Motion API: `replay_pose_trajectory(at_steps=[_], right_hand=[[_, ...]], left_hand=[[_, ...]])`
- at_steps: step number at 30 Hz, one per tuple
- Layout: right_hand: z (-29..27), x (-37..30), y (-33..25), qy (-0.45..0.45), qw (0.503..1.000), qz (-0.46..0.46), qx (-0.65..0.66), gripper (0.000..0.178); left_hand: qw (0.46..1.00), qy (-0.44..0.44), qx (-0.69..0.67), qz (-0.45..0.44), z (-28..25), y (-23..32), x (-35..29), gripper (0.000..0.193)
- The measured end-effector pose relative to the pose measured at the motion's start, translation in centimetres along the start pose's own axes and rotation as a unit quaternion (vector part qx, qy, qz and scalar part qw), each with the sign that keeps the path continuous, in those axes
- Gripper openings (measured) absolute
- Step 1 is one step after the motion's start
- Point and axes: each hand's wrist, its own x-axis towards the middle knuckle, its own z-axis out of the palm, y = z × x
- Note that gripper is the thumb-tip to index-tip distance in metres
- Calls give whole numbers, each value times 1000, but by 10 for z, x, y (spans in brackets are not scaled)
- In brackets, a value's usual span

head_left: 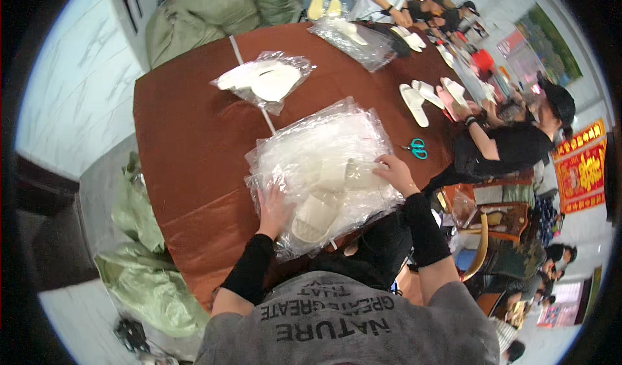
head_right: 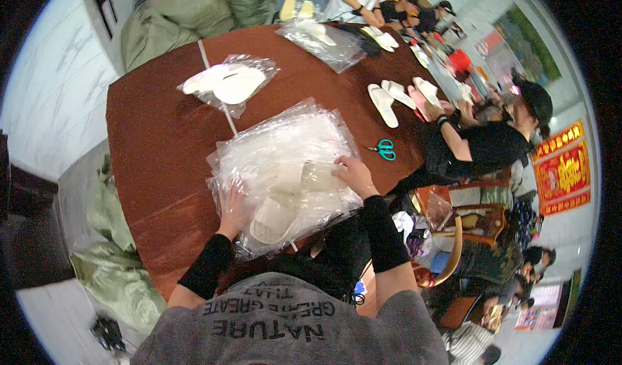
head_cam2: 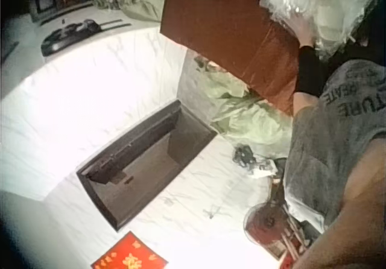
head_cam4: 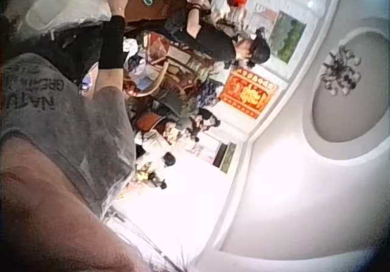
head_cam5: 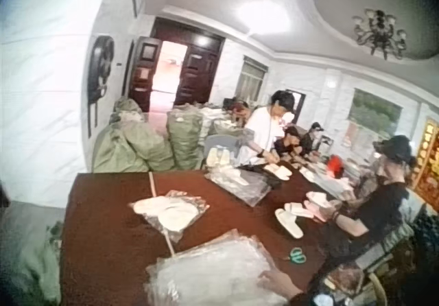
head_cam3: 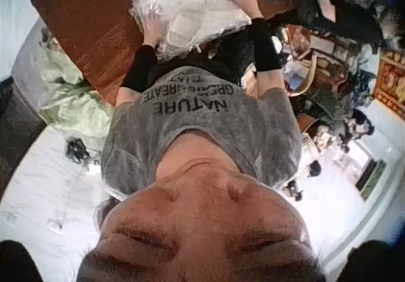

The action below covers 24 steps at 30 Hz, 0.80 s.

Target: The recorder is packaging white slippers into plastic bags at a factory table.

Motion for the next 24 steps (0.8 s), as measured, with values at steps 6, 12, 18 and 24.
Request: replay_pose_trajectory(at_steps=[6, 12, 18, 24], right_hand=[[17, -27, 38, 190, 921, 47, 337, 22], [66, -39, 60, 89, 917, 108, 374, 20], [85, -54, 76, 153, 866, 169, 445, 22], [47, -40, 8, -39, 895, 100, 434, 30]], left_hand=[[998, 9, -56, 14, -7, 6, 3, 75], [980, 30, -195, -32, -15, -13, 3, 82], [983, 61, -173, -8, -32, 0, 1, 84], [995, 43, -93, 23, -14, -18, -13, 78]])
